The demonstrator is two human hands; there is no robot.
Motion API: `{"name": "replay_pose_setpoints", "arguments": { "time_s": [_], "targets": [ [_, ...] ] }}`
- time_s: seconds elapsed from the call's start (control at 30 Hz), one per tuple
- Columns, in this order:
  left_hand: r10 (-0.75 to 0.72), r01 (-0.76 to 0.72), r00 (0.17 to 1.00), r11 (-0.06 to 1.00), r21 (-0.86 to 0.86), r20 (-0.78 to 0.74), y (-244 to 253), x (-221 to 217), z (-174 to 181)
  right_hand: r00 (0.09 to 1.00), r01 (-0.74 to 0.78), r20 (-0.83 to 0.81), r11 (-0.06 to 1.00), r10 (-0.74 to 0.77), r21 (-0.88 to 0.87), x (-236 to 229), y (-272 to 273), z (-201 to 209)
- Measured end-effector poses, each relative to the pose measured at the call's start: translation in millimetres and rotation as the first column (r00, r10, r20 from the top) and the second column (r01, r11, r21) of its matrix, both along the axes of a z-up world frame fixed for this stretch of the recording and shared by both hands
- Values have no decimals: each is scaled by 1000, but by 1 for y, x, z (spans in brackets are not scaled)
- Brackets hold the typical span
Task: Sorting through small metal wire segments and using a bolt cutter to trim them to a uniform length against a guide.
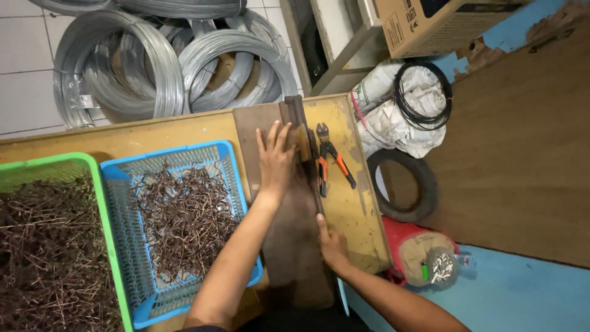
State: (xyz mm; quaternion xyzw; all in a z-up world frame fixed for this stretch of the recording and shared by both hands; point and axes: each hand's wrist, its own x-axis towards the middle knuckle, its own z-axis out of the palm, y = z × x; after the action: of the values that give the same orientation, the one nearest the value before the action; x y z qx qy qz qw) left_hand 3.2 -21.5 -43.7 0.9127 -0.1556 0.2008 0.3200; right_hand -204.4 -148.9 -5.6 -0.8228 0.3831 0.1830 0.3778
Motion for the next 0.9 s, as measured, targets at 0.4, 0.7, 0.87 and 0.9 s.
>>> {"name": "replay_pose_setpoints", "arguments": {
  "time_s": [0.4,0.7,0.87,0.9],
  "targets": [
    [37,-39,994,999,21,105,7,-8,20,991,-62,121,998,57,32,-10,-11,-28],
    [55,-57,998,997,48,42,6,-9,20,987,-83,141,996,77,41,-5,-5,-10],
    [65,-64,998,996,69,-7,3,-9,18,984,-92,161,994,83,50,-4,-5,-12],
    [59,-57,998,996,63,-20,4,-9,19,983,-100,161,994,92,45,-4,-5,-13]
  ]
}}
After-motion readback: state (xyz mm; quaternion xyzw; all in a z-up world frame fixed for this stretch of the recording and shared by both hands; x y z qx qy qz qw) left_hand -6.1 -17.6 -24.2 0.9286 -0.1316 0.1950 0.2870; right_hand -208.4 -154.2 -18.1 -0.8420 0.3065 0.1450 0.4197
